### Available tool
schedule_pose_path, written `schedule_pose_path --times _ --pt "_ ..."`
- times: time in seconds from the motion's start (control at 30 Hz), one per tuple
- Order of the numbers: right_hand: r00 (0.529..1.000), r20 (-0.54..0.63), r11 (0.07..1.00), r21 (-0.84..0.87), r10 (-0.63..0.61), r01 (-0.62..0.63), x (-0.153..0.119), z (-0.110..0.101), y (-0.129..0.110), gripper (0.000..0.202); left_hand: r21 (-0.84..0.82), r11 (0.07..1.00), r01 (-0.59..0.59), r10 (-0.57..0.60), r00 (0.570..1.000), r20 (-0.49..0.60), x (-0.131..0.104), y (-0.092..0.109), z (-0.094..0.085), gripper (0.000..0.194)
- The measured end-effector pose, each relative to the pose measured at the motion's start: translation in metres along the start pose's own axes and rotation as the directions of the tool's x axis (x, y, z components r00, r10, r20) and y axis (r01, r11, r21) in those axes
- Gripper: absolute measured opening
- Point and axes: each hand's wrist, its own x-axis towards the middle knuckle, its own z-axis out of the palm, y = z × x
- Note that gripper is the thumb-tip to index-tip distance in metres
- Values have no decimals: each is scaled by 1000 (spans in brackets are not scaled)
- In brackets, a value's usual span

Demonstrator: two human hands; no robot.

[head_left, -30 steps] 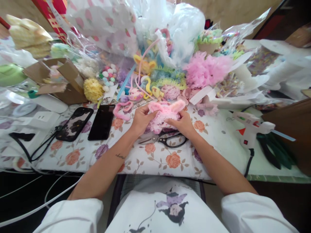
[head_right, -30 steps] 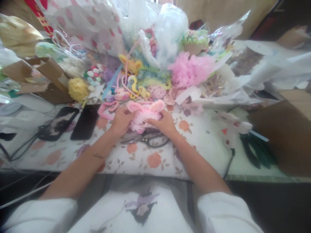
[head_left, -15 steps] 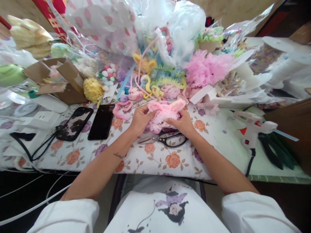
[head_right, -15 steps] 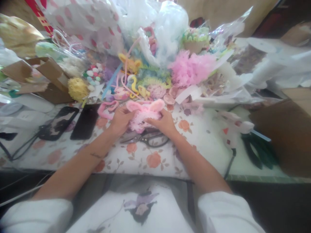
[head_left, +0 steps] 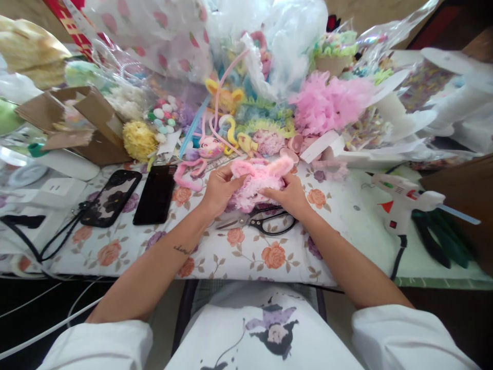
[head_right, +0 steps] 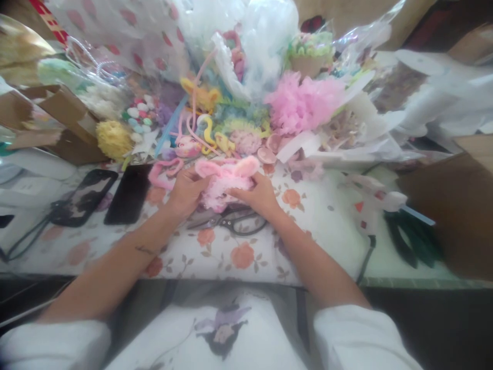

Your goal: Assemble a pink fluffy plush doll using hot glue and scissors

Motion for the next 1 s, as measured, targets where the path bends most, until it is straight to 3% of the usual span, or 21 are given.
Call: schedule_pose_path --times 0.27,0.4,0.5,0.63,0.73,0.8,0.87,1.0 --pt "1000 8 1000 -18 13 -13 -1 -2 -4 47 66 998 -20 21 1000 -18 -3 0 3 31" --pt "995 75 995 88 -63 56 -3 -4 -9 67 96 994 -45 44 999 21 -7 9 -1 33" --pt "980 151 987 117 -127 110 -4 -6 -12 85 84 992 -95 88 992 88 -11 18 -15 56" --pt "972 191 988 97 -139 122 -4 -4 -11 93 204 979 -24 -27 969 245 -16 16 -30 103" --pt "966 208 987 75 -154 141 -5 -3 -7 95 413 907 -76 -42 962 268 -20 9 -28 102" --pt "965 185 982 39 -186 182 -7 -2 -4 93 472 863 -182 56 962 268 -23 6 -23 91" --pt "953 128 960 -5 -276 279 -11 -2 -1 87 507 787 -351 246 933 265 -25 5 -19 81" --pt "855 20 853 -63 -518 518 -24 -5 -1 82 523 571 -633 576 763 294 -32 9 -20 72"
